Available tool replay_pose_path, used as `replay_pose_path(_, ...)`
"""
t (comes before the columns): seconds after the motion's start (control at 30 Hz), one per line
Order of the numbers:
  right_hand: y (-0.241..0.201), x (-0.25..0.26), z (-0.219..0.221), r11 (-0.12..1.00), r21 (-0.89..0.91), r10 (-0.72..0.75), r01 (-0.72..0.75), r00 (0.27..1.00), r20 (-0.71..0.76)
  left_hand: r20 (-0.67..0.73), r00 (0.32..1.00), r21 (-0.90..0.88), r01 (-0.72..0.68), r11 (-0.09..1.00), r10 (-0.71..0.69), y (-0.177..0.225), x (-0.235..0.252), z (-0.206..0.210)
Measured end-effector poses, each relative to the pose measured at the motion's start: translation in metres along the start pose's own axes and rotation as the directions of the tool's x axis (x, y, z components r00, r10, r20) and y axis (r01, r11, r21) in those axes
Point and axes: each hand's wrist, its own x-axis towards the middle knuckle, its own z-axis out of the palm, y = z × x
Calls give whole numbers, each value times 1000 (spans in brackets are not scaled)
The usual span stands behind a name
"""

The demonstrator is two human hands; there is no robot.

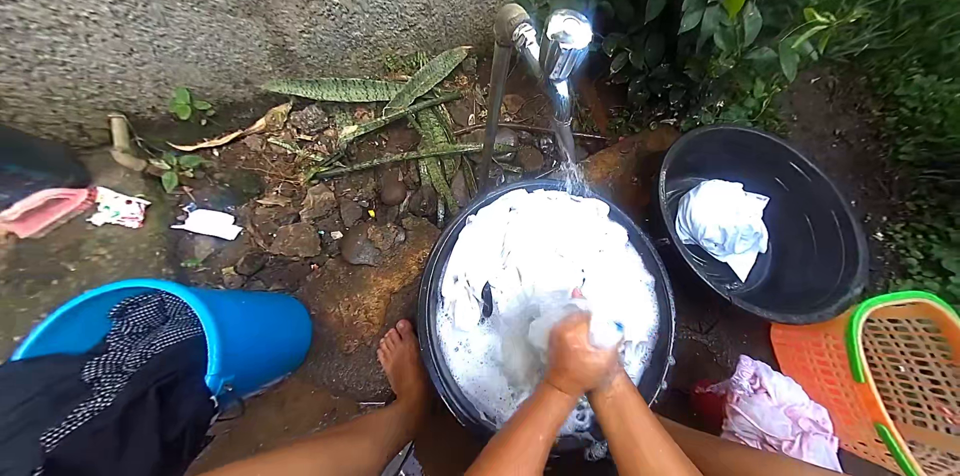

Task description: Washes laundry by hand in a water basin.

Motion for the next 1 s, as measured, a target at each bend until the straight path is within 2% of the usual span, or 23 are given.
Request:
replay_pose_path(0.03, -8, 1, 0, 968, 116, 224, -221, 975, -7, 4, 998, 49, 63, 997, -63, -10, 12, -6)
replay_pose_path(0.07, 4, 10, -5, 944, 175, 286, -279, 958, -13, 25, 994, 110, 101, 989, -104, -23, 22, -13)
replay_pose_path(0.1, 17, 17, -11, 947, 170, 278, -273, 961, -4, 66, 987, 182, 135, 974, -149, -38, 28, -20)
replay_pose_path(0.13, 22, 18, -19, 961, 113, 253, -251, 967, -3, 115, 971, 261, 173, 950, -209, -56, 30, -26)
replay_pose_path(0.17, 25, 16, -27, 979, -21, 204, -205, 979, -20, 158, 948, 343, 208, 916, -275, -75, 27, -31)
replay_pose_path(0.23, 33, 23, -45, 926, -369, 94, -86, 996, 5, 215, 891, 502, 250, 828, -399, -104, 19, -28)
replay_pose_path(0.27, 43, 27, -55, 845, -532, 100, -60, 994, 47, 238, 847, 577, 270, 770, -476, -110, 11, -24)
replay_pose_path(0.33, 71, 39, -67, 611, -791, 158, 6, 979, 129, 298, 707, 683, 310, 661, -641, -114, -1, -14)
replay_pose_path(0.4, 88, 45, -69, 362, -932, 268, 24, 955, 129, 342, 541, 751, 334, 569, -768, -116, -6, -6)
replay_pose_path(0.47, 92, 50, -64, 186, -982, 427, 40, 897, 118, 352, 451, 779, 345, 524, -820, -122, -1, -8)
replay_pose_path(0.53, 80, 62, -59, 72, -987, 544, 145, 824, 161, 378, 331, 802, 351, 484, -865, -113, 17, -19)
replay_pose_path(0.6, 52, 74, -67, 73, -969, 508, 236, 827, 240, 445, 271, 823, 251, 509, -853, -104, 32, -27)
replay_pose_path(0.67, 13, 74, -75, 92, -972, 353, 216, 906, 234, 482, 368, 797, 193, 572, -795, -106, 53, -34)
replay_pose_path(0.73, -11, 61, -82, 80, -980, 198, 183, 960, 196, 454, 485, 666, 374, 646, -748, -89, 72, -48)
replay_pose_path(0.8, -9, 47, -81, 159, -973, 234, 167, 951, 202, 453, 576, 281, 632, 722, -681, -56, 73, -63)
replay_pose_path(0.83, 0, 42, -78, 252, -953, 268, 170, 934, 238, 477, 605, 16, 719, 695, -637, -35, 70, -69)
replay_pose_path(0.87, 11, 37, -75, 351, -919, 285, 177, 915, 285, 521, 629, -253, 760, 599, -578, -14, 65, -75)
replay_pose_path(0.9, 22, 34, -73, 471, -862, 254, 189, 906, 338, 563, 655, -479, 756, 447, -504, 3, 59, -81)
replay_pose_path(0.97, 33, 24, -64, 714, -672, 99, 196, 922, 375, 591, 716, -742, 663, 96, -372, 17, 45, -91)
replay_pose_path(1.0, 29, 15, -56, 832, -532, 31, 161, 942, 335, 561, 744, -801, 599, -13, -363, 16, 40, -94)
